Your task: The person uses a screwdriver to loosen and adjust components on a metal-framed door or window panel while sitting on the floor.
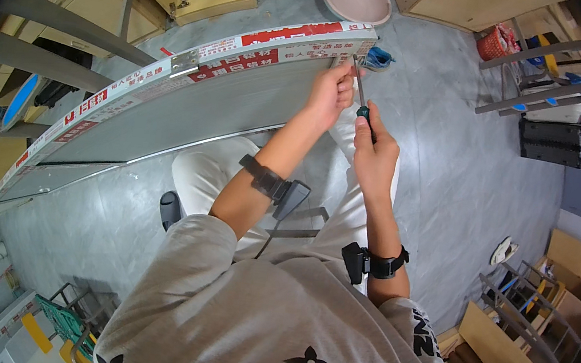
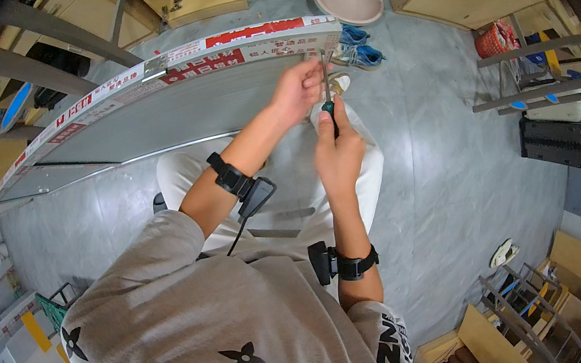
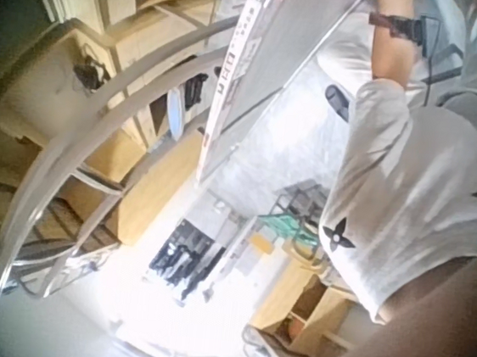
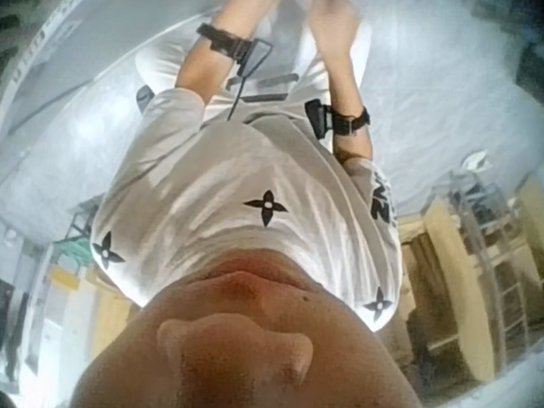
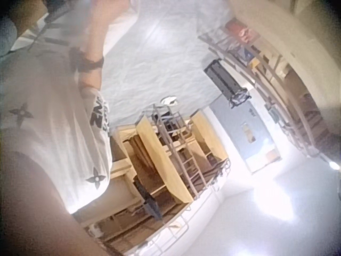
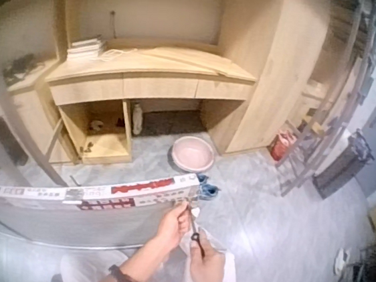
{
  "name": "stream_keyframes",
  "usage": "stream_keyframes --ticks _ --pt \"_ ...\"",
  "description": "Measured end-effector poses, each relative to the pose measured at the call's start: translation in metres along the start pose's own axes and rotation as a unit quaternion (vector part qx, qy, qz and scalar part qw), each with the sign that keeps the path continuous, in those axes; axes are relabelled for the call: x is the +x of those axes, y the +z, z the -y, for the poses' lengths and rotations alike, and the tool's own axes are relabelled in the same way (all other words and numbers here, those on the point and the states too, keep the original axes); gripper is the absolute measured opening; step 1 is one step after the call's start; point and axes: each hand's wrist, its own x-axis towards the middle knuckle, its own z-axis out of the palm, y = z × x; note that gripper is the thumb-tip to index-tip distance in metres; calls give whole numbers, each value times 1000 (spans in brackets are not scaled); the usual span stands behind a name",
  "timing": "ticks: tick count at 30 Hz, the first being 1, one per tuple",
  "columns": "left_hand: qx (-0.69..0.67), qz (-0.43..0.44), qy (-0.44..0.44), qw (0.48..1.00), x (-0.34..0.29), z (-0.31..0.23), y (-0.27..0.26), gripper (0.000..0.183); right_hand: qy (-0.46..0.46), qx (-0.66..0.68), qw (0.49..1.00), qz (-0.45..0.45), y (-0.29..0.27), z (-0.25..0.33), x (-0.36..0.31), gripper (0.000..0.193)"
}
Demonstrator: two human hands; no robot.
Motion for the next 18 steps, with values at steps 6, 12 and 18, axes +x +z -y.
stream_keyframes --ticks 6,12,18 --pt "47 -145 -56 987 -28 22 -91 18 225 327 914 88 -15 30 2 38" --pt "-103 -222 -101 964 -80 47 -149 18 265 394 875 95 -20 21 3 39" --pt "-43 -198 -8 979 -115 41 -160 13 38 110 987 115 -20 -3 -33 40"
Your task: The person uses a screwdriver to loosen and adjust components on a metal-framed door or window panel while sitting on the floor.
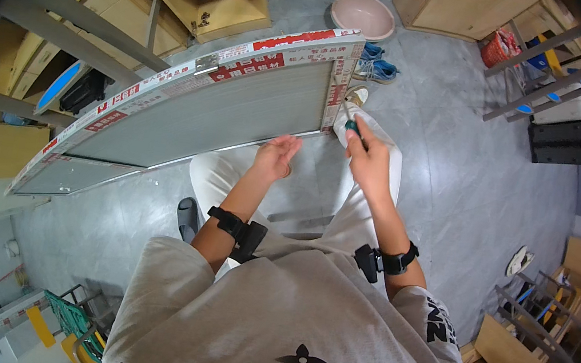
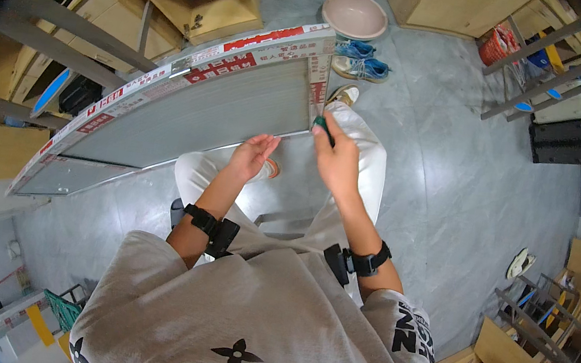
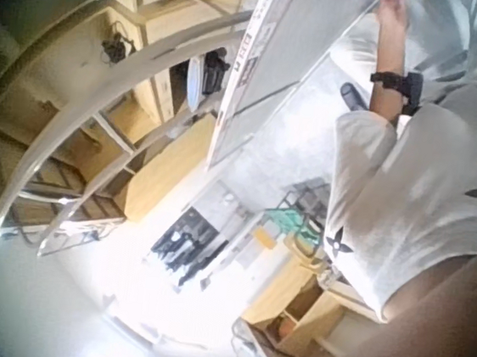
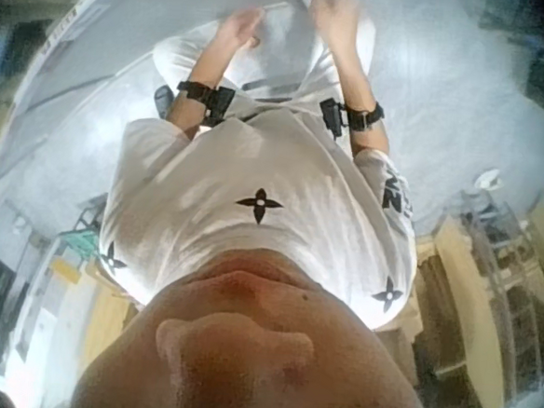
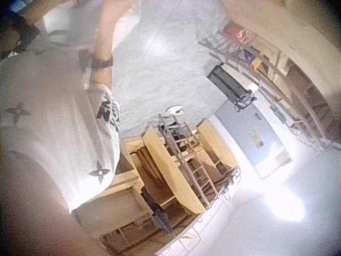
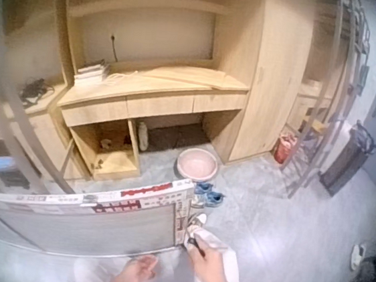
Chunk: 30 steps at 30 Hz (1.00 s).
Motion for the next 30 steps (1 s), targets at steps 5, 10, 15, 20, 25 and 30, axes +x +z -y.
stream_keyframes --ticks 5,10,15,20,25,30 --pt "-62 -16 -20 998 -11 1 4 15 23 15 994 110 3 -27 -38 40" --pt "-20 8 -89 996 -31 6 -1 21 57 64 990 115 0 -36 -46 41" --pt "57 77 -47 994 -39 3 8 24 56 52 989 130 -4 -40 -51 41" --pt "67 124 37 989 -34 -16 38 23 39 62 981 177 -4 -47 -60 40" --pt "122 143 82 979 -37 -35 83 19 78 135 975 155 -20 -22 -62 40" --pt "195 182 123 956 -37 -60 112 18 83 176 971 141 -45 1 -58 40"
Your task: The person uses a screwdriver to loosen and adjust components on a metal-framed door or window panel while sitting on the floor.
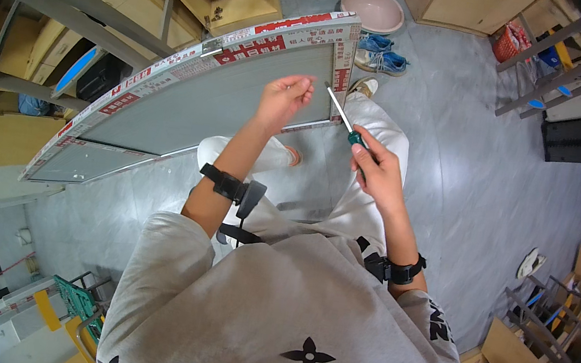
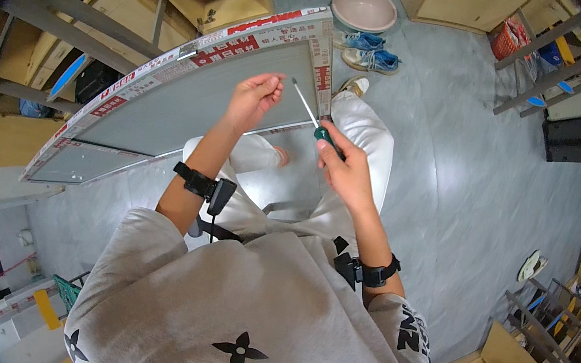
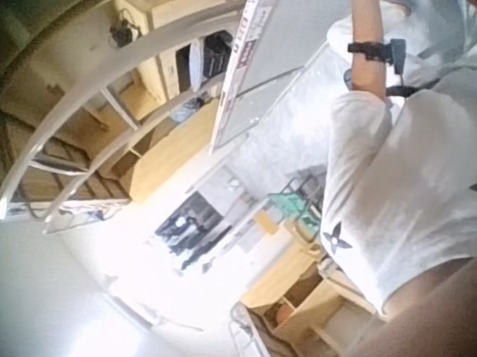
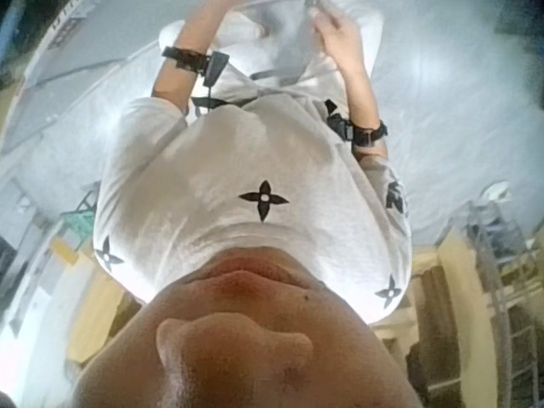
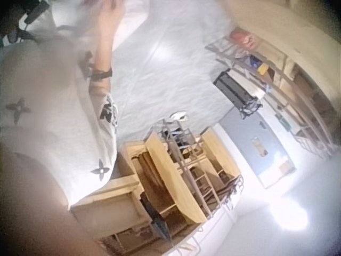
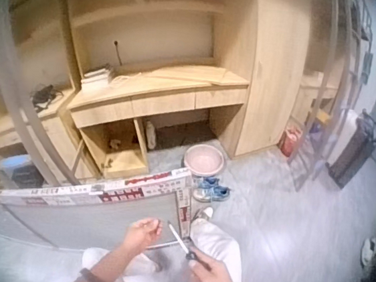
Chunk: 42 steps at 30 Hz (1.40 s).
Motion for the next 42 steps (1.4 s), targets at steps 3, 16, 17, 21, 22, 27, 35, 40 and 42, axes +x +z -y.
stream_keyframes --ticks 3,16,17,21,22,27,35,40,42 --pt "43 65 15 997 0 -22 18 16 -3 1 1000 15 -11 12 -3 40" --pt "135 108 11 985 6 -39 23 12 -2 -32 999 32 -13 27 -4 35" --pt "173 103 11 979 7 -40 23 13 -1 -32 999 31 -14 28 -4 35" --pt "232 116 32 965 16 -47 27 14 24 -19 999 38 -20 40 -3 35" --pt "317 156 38 935 20 -53 30 14 30 -29 998 41 -23 42 -2 35" --pt "451 247 35 857 45 -66 54 14 -84 -156 984 -9 -36 35 6 36" --pt "-125 116 -61 983 78 -1 88 15 -172 -226 943 -171 -10 37 31 36" --pt "-245 8 -49 968 89 9 100 17 -241 -409 844 -249 4 36 53 35" --pt "-262 -8 -52 964 92 8 100 18 -234 -422 840 -249 7 38 58 35"
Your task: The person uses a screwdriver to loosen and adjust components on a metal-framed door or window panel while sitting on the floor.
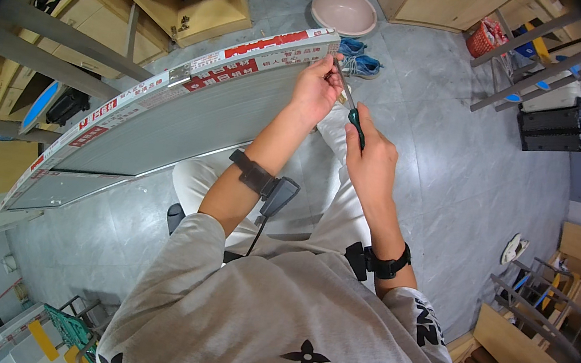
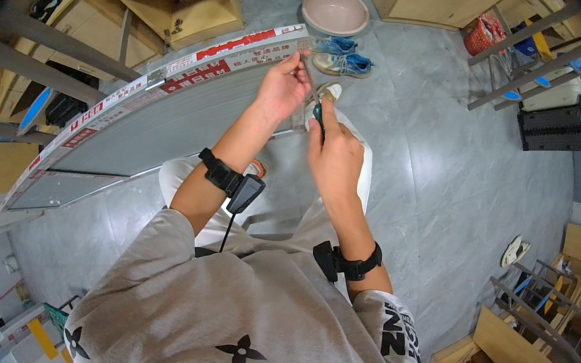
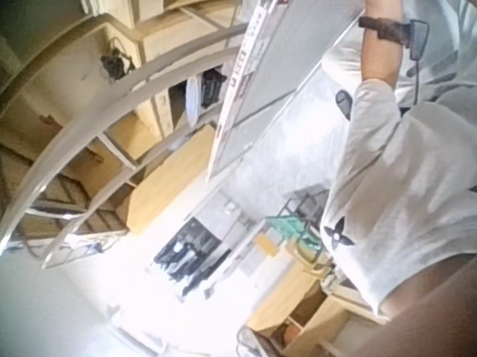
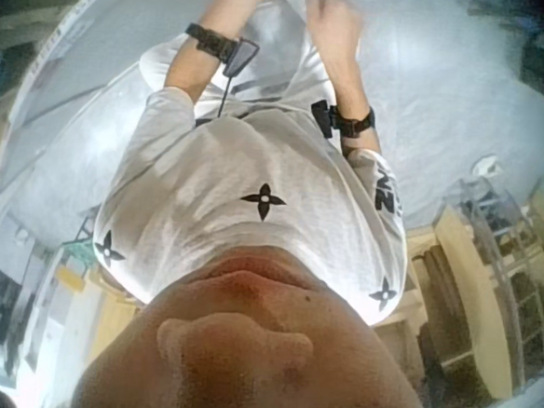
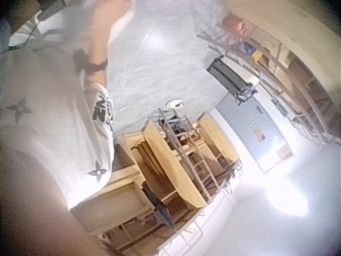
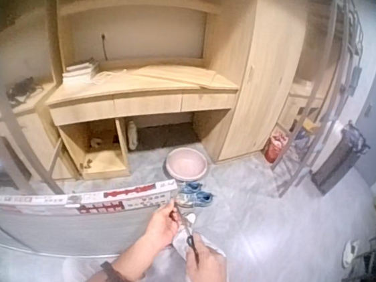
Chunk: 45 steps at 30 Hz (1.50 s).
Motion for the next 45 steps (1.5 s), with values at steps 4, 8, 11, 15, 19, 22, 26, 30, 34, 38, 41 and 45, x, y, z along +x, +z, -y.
stream_keyframes --ticks 4,8,11,15,19,22,26,30,34,38,41,45 --pt "-26 -8 -16 1000 5 -5 -4 18 -3 -8 1000 4 4 4 7 35" --pt "-47 12 -28 998 13 -7 -8 18 -8 -21 1000 3 7 6 13 35" --pt "-61 1 -30 998 17 -8 -8 18 -8 -27 1000 7 9 6 17 36" --pt "-71 4 -31 997 22 -7 -7 17 2 -43 999 8 11 6 20 36" --pt "-93 1 -42 995 26 -7 -6 16 -14 -48 999 -4 9 8 23 37" --pt "-128 -13 -56 990 25 -6 1 17 -35 -125 991 8 -6 26 31 38" --pt "-210 22 -78 974 27 -6 -2 21 -74 -156 985 9 -17 44 42 37" --pt "-167 61 -56 982 20 0 5 23 -108 -20 994 19 -9 16 47 33" --pt "-160 102 -79 979 10 -7 7 22 360 594 697 178 -22 -2 49 27" --pt "-102 139 -48 984 17 -7 -6 16 405 687 580 169 -7 -15 36 28" --pt "-78 31 -58 995 19 -8 -6 12 81 127 988 18 -7 3 8 42" --pt "-67 7 -54 996 13 -11 -1 10 18 -68 997 24 -13 25 -14 53"
